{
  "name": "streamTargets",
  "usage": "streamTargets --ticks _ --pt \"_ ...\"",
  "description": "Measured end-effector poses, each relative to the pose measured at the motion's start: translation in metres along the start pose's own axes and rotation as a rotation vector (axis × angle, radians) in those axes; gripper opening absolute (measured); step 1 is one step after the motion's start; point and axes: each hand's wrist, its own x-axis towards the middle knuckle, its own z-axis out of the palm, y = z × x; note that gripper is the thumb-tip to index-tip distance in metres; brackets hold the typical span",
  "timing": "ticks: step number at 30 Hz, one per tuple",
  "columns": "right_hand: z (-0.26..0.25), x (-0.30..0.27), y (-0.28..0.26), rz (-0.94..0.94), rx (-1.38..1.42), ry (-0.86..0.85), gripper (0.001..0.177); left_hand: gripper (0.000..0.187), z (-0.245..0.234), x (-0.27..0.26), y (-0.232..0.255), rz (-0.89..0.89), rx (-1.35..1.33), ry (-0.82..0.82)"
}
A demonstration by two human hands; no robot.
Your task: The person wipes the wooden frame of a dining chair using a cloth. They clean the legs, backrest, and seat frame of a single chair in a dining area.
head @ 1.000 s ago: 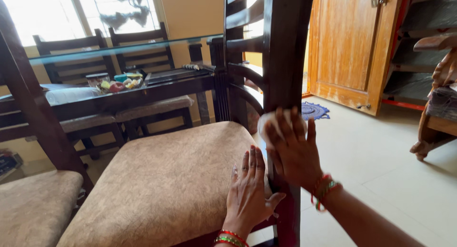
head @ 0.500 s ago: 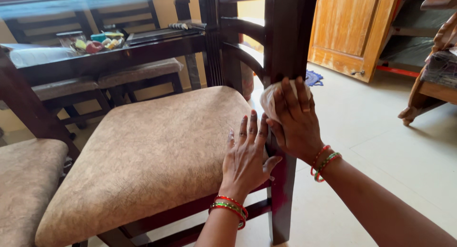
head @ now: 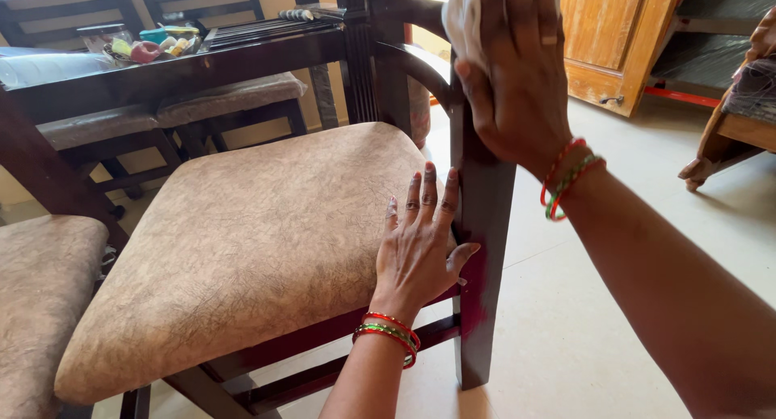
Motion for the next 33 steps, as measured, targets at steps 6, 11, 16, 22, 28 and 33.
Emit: streamTargets --ticks 6,11,16,22,28,33 --pt "0.008 -0.007 -0.011 0.016 -0.011 0.036 0.058 0.108 -0.002 -0.001 0.001 -0.008 -0.005 -0.002" --pt "0.024 -0.061 -0.015 -0.062 -0.021 -0.015 0.059 0.105 -0.004 -0.002 0.003 0.009 -0.034 -0.011" --pt "0.016 -0.107 -0.02 -0.062 -0.048 -0.233 0.06 0.098 -0.007 -0.001 -0.001 0.02 -0.159 0.079" --pt "0.006 -0.064 0.003 -0.047 -0.05 -0.16 0.064 0.093 -0.025 0.018 0.003 0.075 -0.209 0.215" --pt "-0.025 0.021 0.028 -0.055 0.02 0.055 0.05 0.087 -0.04 0.044 0.027 0.172 -0.119 0.306" --pt "-0.028 0.04 0.025 -0.04 0.074 0.053 0.037 0.087 -0.037 0.064 0.026 0.159 -0.114 0.42"
